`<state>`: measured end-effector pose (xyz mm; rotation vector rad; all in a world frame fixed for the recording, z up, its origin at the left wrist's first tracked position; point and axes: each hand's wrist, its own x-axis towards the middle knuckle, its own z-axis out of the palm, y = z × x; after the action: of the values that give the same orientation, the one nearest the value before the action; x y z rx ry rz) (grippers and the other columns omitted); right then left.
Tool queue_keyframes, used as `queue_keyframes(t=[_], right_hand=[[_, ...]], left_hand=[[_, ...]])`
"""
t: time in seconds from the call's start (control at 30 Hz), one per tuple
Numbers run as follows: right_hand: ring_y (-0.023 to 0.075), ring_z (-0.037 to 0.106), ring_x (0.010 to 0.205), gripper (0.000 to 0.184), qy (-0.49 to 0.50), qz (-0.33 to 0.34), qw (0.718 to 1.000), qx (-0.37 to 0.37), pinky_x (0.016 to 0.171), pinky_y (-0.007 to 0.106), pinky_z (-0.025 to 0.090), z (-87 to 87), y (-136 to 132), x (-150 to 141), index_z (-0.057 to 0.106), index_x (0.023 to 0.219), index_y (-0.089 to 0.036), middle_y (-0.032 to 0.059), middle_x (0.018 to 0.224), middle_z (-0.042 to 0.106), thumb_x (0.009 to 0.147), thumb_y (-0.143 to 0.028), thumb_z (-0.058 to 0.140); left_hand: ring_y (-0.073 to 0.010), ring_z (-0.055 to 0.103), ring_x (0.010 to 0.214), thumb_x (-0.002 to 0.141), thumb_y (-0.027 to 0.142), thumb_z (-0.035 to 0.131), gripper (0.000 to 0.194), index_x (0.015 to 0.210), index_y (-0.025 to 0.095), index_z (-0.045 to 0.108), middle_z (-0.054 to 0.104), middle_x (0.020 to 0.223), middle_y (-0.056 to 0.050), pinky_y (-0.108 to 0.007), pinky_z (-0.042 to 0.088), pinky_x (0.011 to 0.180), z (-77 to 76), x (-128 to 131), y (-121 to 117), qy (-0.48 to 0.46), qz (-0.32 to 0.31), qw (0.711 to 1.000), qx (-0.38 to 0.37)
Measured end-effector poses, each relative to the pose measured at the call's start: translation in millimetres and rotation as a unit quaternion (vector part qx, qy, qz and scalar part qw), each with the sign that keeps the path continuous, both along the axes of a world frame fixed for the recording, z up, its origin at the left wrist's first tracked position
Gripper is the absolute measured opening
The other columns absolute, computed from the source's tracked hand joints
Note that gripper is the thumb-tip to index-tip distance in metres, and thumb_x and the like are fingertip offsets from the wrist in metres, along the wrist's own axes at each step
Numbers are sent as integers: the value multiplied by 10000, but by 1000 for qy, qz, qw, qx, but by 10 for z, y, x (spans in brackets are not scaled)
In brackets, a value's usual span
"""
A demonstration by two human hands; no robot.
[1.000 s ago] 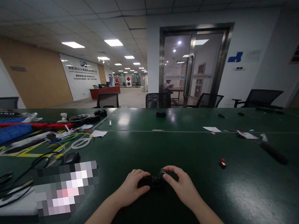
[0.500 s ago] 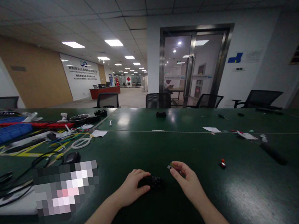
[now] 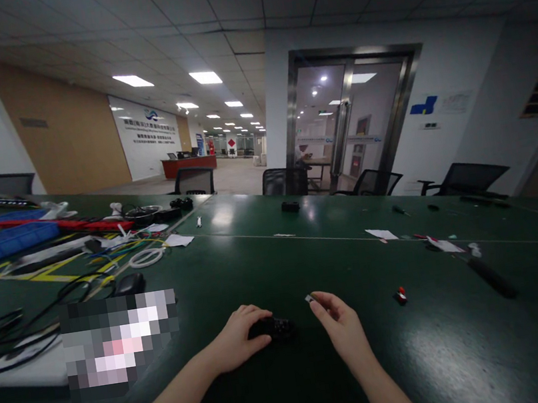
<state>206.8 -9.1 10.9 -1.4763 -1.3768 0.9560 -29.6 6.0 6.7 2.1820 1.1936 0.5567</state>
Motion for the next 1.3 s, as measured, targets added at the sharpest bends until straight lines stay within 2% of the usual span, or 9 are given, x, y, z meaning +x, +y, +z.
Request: queue_keyframes(t=[0.33,0.47,0.63,0.87,0.97,1.13,1.3], right_hand=[[234,562,1017,400,46,1,999,1,874,368,430,-53,18,-26,600,1081,-222,31,1066,636,732,-417,587],[224,575,989,360,32,20,999,-6,859,350,439,-69,22,-68,627,1030,-220,25,1024,653,726,-410,594],[209,578,980,297,-35,72,997,-7,852,327,437,-33,-51,-190,636,1007,-232,11,996,652,761,-377,554],[203,531,1030,230,-145,103,983,43,884,333,409,-65,-61,-356,644,977,-282,-2,1042,600,762,-294,562],[212,516,1039,220,-180,113,976,41,882,347,404,-88,-36,-386,652,961,-297,4,1050,587,757,-290,571],[228,492,1066,243,-219,125,967,22,886,373,391,-73,-48,-410,645,992,-308,16,1088,566,764,-321,564],[216,493,1069,244,-240,133,961,27,898,350,380,-55,-62,-413,647,993,-324,3,1083,571,764,-325,566]], left_hand=[[-224,467,1073,786,272,569,389,1171,238,532,548,1137,-50,-358,350,962,-34,4,16,9,0,1000,25],[-223,466,1071,792,275,568,381,1170,246,533,549,1135,-45,-360,347,962,-18,1,13,10,-3,1000,23],[-220,470,1070,786,275,582,383,1165,251,537,548,1132,-41,-359,353,960,-5,-11,16,12,3,1000,9],[-221,470,1063,782,275,597,390,1167,242,541,552,1117,-45,-356,360,949,-51,-40,43,8,-3,1000,18],[-221,473,1052,788,286,593,381,1163,243,542,555,1103,-45,-354,362,942,-63,-51,58,8,-5,1000,23],[-225,468,1052,789,293,593,385,1168,269,531,547,1109,-40,-362,370,931,-123,-73,84,3,-7,999,31],[-225,463,1063,778,282,605,403,1174,274,527,545,1114,-37,-366,364,945,-141,-68,89,5,-9,999,35]])
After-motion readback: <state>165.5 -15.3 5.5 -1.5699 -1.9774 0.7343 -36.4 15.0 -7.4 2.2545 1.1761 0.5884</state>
